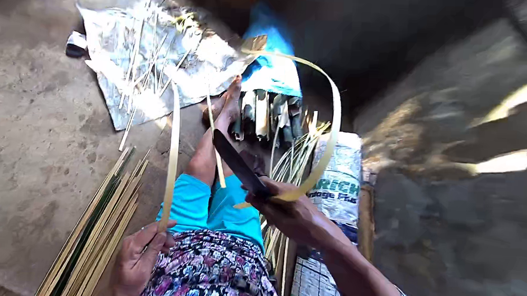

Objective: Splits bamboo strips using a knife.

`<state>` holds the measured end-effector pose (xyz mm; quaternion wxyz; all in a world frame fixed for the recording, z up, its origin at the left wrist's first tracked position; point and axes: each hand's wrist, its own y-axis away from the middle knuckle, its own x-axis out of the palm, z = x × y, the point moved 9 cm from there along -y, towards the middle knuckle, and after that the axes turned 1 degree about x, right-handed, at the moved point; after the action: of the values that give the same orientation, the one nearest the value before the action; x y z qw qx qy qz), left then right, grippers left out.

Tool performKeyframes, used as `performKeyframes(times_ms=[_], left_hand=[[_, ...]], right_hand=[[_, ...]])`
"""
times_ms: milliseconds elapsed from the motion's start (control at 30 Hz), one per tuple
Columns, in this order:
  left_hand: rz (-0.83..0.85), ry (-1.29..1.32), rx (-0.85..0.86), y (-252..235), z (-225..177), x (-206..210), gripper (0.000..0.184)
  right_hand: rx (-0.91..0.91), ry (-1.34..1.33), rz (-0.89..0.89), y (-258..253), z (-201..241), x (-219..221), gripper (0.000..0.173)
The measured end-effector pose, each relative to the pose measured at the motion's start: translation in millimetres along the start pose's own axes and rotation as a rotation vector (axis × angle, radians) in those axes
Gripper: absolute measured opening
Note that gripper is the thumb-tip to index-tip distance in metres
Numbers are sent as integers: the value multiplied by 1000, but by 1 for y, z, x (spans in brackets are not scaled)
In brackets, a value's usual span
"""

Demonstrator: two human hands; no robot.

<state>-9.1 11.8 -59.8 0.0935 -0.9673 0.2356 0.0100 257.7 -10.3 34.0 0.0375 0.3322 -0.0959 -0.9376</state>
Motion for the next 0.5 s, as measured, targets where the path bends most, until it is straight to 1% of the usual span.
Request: performKeyframes(times_ms=[100, 200, 267, 300, 400, 500], left_hand=[[7, 26, 154, -13, -20, -11, 29], [-11, -23, 266, -37, -46, -28, 29], [-38, -73, 318, -58, -62, -43, 29], [-45, -88, 354, -69, -71, -49, 28], [-22, -173, 479, -102, -99, -64, 27], [-12, -277, 556, -140, -121, -81, 27]], right_hand=[[70, 6, -74, 32, -13, -29, 19], [203, -105, -25, 54, -52, -40, 22], [318, -266, 20, 67, -88, -40, 19], [363, -350, 1, 74, -109, -40, 19], [513, -543, -152, 104, -178, -37, 22], [734, -663, -271, 133, -246, -15, 19]])
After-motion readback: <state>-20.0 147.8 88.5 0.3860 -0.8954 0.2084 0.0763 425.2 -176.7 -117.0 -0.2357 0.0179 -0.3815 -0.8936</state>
